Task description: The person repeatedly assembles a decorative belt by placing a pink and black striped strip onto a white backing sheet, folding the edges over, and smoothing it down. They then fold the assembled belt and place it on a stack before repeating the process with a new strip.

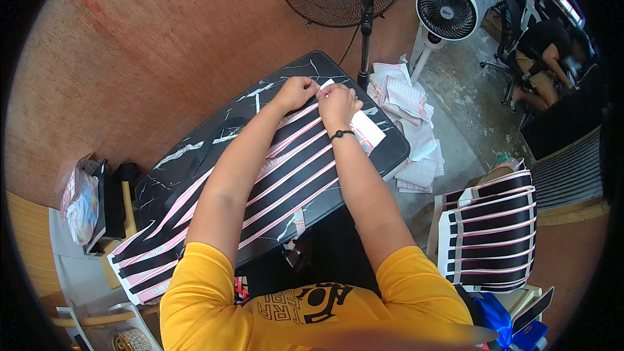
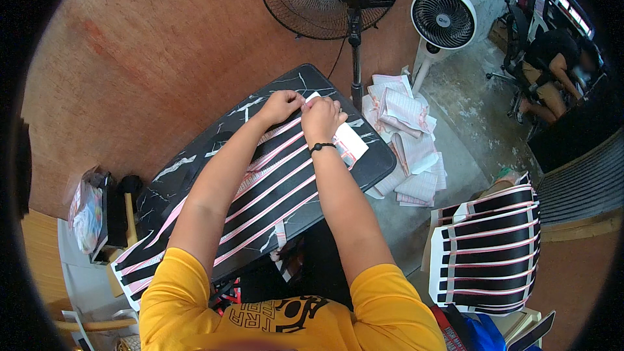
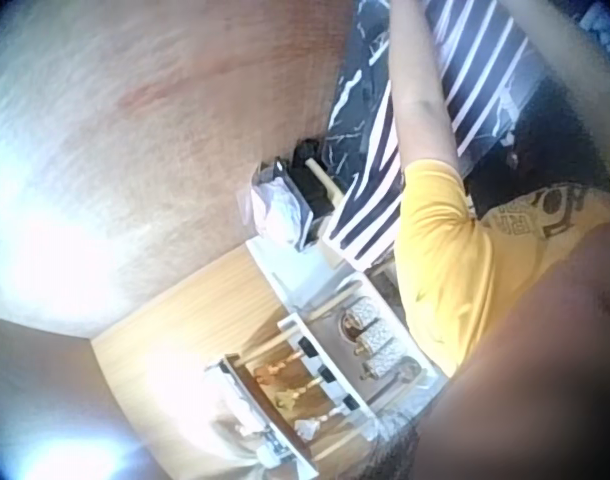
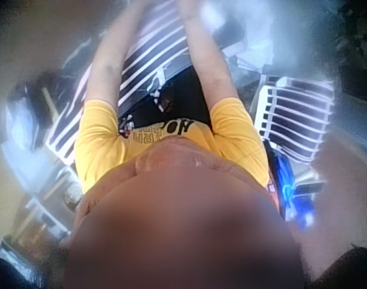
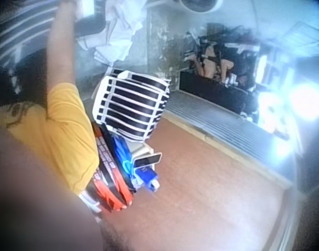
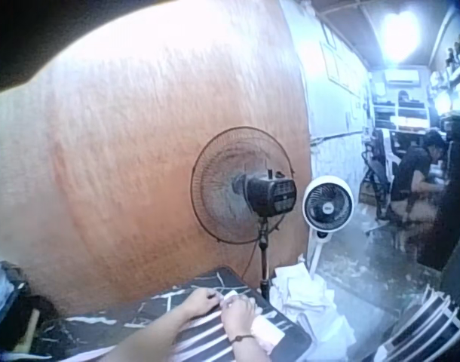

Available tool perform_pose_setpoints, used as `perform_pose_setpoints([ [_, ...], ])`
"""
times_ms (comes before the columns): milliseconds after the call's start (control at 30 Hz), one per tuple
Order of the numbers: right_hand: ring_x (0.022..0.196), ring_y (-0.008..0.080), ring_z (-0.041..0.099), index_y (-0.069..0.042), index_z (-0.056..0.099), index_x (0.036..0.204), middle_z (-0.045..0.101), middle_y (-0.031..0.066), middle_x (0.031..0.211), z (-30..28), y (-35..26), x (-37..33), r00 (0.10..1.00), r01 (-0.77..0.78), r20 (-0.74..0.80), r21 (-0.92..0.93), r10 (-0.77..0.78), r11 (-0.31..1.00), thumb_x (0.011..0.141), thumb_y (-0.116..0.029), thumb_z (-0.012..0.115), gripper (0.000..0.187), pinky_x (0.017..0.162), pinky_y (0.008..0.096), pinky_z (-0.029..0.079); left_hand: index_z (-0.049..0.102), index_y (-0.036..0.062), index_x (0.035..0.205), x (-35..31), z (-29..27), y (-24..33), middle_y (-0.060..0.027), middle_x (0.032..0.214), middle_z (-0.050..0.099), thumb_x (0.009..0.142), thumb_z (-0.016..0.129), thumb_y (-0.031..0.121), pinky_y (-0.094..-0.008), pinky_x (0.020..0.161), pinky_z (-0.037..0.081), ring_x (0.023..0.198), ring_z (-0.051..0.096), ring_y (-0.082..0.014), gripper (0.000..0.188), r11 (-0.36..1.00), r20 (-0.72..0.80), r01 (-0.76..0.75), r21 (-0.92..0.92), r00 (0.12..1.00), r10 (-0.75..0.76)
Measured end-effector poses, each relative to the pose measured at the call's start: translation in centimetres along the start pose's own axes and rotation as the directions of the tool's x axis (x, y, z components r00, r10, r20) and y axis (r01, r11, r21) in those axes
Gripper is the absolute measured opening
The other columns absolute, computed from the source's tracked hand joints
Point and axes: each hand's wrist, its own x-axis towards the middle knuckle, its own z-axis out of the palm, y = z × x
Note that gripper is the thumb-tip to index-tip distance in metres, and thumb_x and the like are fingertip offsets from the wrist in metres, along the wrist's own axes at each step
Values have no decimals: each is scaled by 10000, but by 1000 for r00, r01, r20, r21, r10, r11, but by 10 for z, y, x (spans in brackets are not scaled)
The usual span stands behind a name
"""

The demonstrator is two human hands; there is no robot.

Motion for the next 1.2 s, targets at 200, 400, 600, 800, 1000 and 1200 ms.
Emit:
perform_pose_setpoints([
  [200,1051,271,578,-131,740,756,705,40,956,2,1,1,1000,-10,-7,42,11,999,757,-202,795,89,870,453,334,751,21,954,3,5,-2,-143,896,742,896,658,254,-339,800,525,826,689,-194,258,999,-12,39,10,999,-39],
  [400,1044,257,581,-136,745,762,707,30,948,3,3,1,1000,1,-31,39,1,999,745,-178,804,75,862,449,337,760,28,974,4,6,1,-162,926,745,880,649,265,-351,811,529,862,705,-223,279,997,-17,60,54,998,-59],
  [600,990,242,604,-181,751,762,705,-12,906,5,6,-2,999,28,-45,103,-24,994,733,-218,832,93,856,461,361,767,43,977,8,9,4,-162,920,743,873,663,257,-351,822,525,864,700,-221,260,985,-72,145,98,988,-139],
  [800,956,248,652,-170,755,798,726,15,848,4,15,7,999,-32,3,183,32,983,754,-246,815,107,863,441,399,729,6,996,-6,-6,2,-124,965,721,899,715,312,-334,825,514,919,657,-172,322,919,-113,21,-394,991,-71],
  [1000,1015,252,647,-160,724,919,724,21,936,3,17,7,997,-16,72,134,7,991,714,-218,842,244,880,451,410,719,66,854,-33,-24,14,-130,858,695,806,778,254,-399,809,446,829,649,-279,203,938,28,-87,336,996,82],
  [1200,1115,271,608,-169,640,1087,681,36,1105,-2,11,1,992,50,114,2,-50,999,654,-196,883,497,938,470,407,724,97,809,-25,-15,26,-118,853,710,778,737,191,-444,877,387,871,677,-288,100,740,-122,-95,666,965,233],
])
